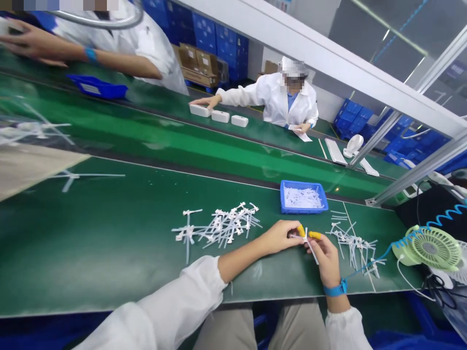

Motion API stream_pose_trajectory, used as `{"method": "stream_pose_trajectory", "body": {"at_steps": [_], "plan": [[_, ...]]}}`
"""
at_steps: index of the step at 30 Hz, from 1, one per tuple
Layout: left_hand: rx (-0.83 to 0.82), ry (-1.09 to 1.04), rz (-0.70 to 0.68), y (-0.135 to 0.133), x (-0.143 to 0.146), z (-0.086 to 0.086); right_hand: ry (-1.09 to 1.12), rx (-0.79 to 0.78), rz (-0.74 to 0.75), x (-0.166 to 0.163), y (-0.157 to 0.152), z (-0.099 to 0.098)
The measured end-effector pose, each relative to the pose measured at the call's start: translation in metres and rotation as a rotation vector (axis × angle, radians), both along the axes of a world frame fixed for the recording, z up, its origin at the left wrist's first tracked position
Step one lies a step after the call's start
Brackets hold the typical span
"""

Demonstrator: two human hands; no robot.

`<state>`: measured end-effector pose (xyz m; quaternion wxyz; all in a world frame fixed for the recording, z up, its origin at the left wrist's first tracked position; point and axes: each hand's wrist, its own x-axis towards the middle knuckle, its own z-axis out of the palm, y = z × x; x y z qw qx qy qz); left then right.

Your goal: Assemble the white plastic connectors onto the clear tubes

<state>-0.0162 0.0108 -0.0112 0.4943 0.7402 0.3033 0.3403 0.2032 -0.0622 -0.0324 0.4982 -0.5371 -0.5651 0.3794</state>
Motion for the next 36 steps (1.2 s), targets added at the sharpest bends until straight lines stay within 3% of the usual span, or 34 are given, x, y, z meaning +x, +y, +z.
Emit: {"method": "stream_pose_trajectory", "body": {"at_steps": [18, 25, 36], "plan": [[-0.113, -0.133, 0.017, -0.01, 0.003, -0.001, 0.126, -0.106, -0.014, -0.006, -0.007, 0.007], [0.022, -0.157, -0.002, -0.012, 0.003, 0.002, 0.165, -0.056, 0.019, -0.007, -0.005, 0.012], [0.062, -0.159, 0.006, -0.013, 0.001, -0.004, 0.093, -0.013, 0.066, -0.006, -0.007, 0.011]]}}
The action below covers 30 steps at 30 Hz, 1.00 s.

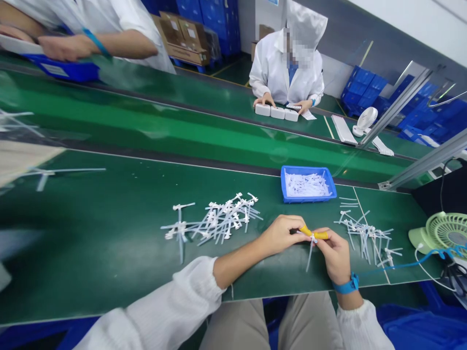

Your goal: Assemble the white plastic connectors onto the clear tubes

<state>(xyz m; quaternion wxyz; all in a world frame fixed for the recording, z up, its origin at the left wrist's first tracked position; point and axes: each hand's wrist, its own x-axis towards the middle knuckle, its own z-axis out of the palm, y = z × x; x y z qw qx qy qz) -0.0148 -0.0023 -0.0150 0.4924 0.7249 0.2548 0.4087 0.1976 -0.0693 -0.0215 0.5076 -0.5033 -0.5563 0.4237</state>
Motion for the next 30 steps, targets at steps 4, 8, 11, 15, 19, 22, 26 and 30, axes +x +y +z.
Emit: {"method": "stream_pose_trajectory", "body": {"at_steps": [4, 8, 11, 15, 19, 22, 26, 30], "plan": [[0.002, 0.008, 0.015, -0.001, 0.002, -0.004, -0.025, -0.024, 0.002, 0.0, 0.001, 0.0], [0.05, 0.069, 0.08, 0.001, 0.003, -0.005, -0.014, -0.072, -0.019, -0.002, 0.003, 0.0], [0.047, 0.116, 0.06, 0.005, 0.0, -0.002, 0.041, -0.137, -0.022, -0.004, 0.006, -0.002], [-0.016, 0.113, 0.003, 0.007, -0.003, 0.004, 0.108, -0.166, -0.023, -0.004, 0.01, -0.006], [-0.054, 0.102, 0.006, 0.006, -0.003, 0.005, 0.178, -0.167, -0.029, -0.006, 0.012, -0.009], [-0.072, 0.107, 0.025, 0.006, -0.002, 0.005, 0.183, -0.158, -0.006, -0.007, 0.013, -0.009], [-0.092, 0.114, 0.062, 0.005, -0.003, 0.005, 0.202, -0.155, 0.013, -0.011, 0.012, -0.005], [-0.102, 0.113, 0.091, 0.003, -0.003, 0.005, 0.263, -0.136, -0.015, -0.017, 0.009, -0.001]]}}
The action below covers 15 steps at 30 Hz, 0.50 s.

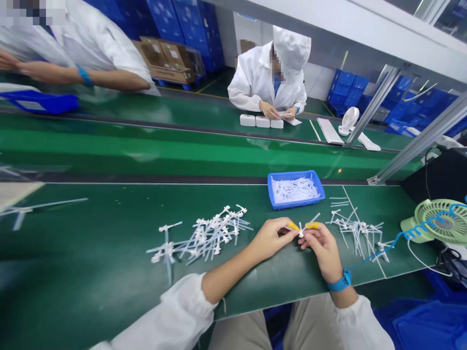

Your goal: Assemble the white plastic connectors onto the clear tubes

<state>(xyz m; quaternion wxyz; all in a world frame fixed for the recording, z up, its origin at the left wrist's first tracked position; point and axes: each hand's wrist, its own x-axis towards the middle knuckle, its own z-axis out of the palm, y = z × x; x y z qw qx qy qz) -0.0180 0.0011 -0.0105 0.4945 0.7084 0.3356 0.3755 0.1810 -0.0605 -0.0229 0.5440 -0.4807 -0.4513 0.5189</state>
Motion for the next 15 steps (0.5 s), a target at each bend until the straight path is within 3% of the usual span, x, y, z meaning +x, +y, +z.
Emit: {"method": "stream_pose_trajectory", "body": {"at_steps": [7, 15], "plan": [[-0.062, -0.041, 0.0, -0.0029, 0.0006, 0.0003, 0.031, -0.039, 0.033, -0.0023, -0.0021, 0.0014], [-0.007, 0.017, -0.002, -0.0058, 0.0022, -0.0069, -0.007, -0.045, -0.005, -0.0022, -0.0014, -0.0054]]}}
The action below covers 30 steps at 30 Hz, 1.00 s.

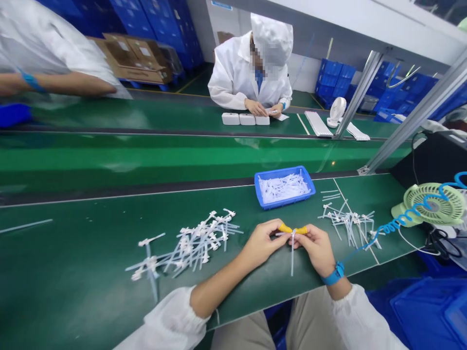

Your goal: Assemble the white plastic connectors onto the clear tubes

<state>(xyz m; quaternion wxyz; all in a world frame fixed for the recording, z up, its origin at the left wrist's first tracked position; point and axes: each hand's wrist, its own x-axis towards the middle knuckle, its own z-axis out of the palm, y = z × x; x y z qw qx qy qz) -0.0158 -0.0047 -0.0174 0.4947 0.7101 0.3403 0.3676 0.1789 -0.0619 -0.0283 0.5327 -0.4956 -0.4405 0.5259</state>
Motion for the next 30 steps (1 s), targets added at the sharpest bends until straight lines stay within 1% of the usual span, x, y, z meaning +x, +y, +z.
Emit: {"method": "stream_pose_trajectory", "body": {"at_steps": [4, 9, 11, 13, 16, 18, 20, 22, 24, 26, 28, 30], "plan": [[0.076, 0.048, 0.004, 0.002, 0.0, -0.003, 0.014, -0.007, 0.008, 0.001, 0.004, -0.003], [0.201, 0.106, 0.004, 0.005, 0.0, -0.003, 0.071, 0.039, 0.02, -0.003, 0.005, -0.004], [0.249, 0.135, 0.025, 0.005, 0.001, -0.004, 0.075, 0.061, -0.009, -0.006, 0.004, -0.007], [0.287, 0.158, 0.02, 0.005, 0.001, -0.004, 0.023, 0.087, -0.041, -0.009, 0.003, -0.01], [0.313, 0.156, -0.054, 0.004, 0.001, -0.003, -0.11, 0.164, -0.091, -0.013, 0.001, -0.015], [0.318, 0.14, -0.102, 0.005, -0.001, -0.004, -0.167, 0.216, -0.171, -0.011, 0.0, -0.015], [0.332, 0.126, -0.109, 0.008, -0.003, -0.004, -0.195, 0.24, -0.266, -0.004, -0.003, -0.012], [0.354, 0.125, -0.086, 0.011, -0.005, -0.005, -0.212, 0.246, -0.347, 0.014, -0.008, -0.006], [0.375, 0.137, -0.062, 0.013, -0.006, -0.006, -0.248, 0.255, -0.431, 0.044, -0.016, 0.004], [0.387, 0.153, -0.065, 0.014, -0.005, -0.006, -0.347, 0.262, -0.564, 0.083, -0.022, 0.018], [0.399, 0.173, -0.104, 0.013, -0.004, -0.006, -0.425, 0.227, -0.605, 0.126, -0.024, 0.03], [0.418, 0.193, -0.158, 0.012, -0.001, -0.007, -0.618, 0.158, -0.625, 0.164, -0.02, 0.039]]}}
